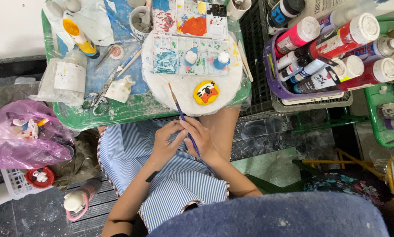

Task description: The person paints details onto small clay cat figurines using a brush and a palette of colors. The person dips the brush into paint on the palette, applies it to the figurines, and rinses the brush in a water container between colors.

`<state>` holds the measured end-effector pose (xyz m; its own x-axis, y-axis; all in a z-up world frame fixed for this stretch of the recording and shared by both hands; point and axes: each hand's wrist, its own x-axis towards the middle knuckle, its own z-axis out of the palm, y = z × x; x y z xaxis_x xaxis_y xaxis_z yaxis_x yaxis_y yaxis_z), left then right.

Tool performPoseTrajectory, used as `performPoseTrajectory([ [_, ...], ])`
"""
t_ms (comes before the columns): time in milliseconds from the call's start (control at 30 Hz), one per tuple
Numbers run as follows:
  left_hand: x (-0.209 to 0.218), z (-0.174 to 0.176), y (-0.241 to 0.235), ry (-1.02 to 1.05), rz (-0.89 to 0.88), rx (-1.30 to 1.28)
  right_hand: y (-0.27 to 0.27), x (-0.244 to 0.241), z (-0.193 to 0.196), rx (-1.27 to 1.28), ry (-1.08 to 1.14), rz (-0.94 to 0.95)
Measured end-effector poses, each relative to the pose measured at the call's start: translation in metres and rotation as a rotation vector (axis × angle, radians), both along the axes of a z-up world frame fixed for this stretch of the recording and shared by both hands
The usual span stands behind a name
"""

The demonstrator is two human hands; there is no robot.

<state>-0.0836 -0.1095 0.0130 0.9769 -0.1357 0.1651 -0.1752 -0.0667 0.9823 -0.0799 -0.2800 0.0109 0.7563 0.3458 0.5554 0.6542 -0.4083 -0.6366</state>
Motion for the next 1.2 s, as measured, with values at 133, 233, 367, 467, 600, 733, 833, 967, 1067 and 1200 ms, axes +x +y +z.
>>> performPoseTrajectory([
  [133, 0.003, 0.001, -0.002, 0.035, -0.069, -0.063, -0.003, -0.002, 0.001, -0.047, -0.020, -0.016],
  [233, 0.007, 0.010, 0.005, 0.082, -0.029, -0.032, -0.011, 0.000, -0.008, -0.097, -0.110, -0.070],
  [367, 0.022, 0.030, 0.029, 0.177, 0.123, 0.144, -0.037, 0.001, -0.030, 0.042, -0.145, -0.216],
  [467, 0.037, 0.045, 0.046, -0.073, 0.229, 0.459, -0.059, -0.004, -0.036, 0.107, -0.141, -0.480],
  [600, 0.056, 0.055, 0.048, -0.114, 0.303, 0.607, -0.088, 0.004, -0.030, 0.267, 0.010, -0.522],
  [733, 0.072, 0.055, 0.036, -0.240, 0.365, 0.709, -0.099, 0.007, -0.023, 0.502, 0.137, -0.506],
  [833, 0.084, 0.050, 0.027, -0.225, 0.395, 0.756, -0.099, 0.007, -0.022, 0.543, 0.134, -0.498],
  [967, 0.090, 0.044, 0.016, -0.235, 0.439, 0.867, -0.098, 0.007, -0.029, 0.508, 0.123, -0.480],
  [1067, 0.092, 0.041, 0.012, -0.249, 0.456, 0.896, -0.096, 0.007, -0.037, 0.527, 0.137, -0.449],
  [1200, 0.095, 0.040, 0.010, -0.280, 0.481, 0.915, -0.098, 0.006, -0.041, 0.496, 0.107, -0.461],
])
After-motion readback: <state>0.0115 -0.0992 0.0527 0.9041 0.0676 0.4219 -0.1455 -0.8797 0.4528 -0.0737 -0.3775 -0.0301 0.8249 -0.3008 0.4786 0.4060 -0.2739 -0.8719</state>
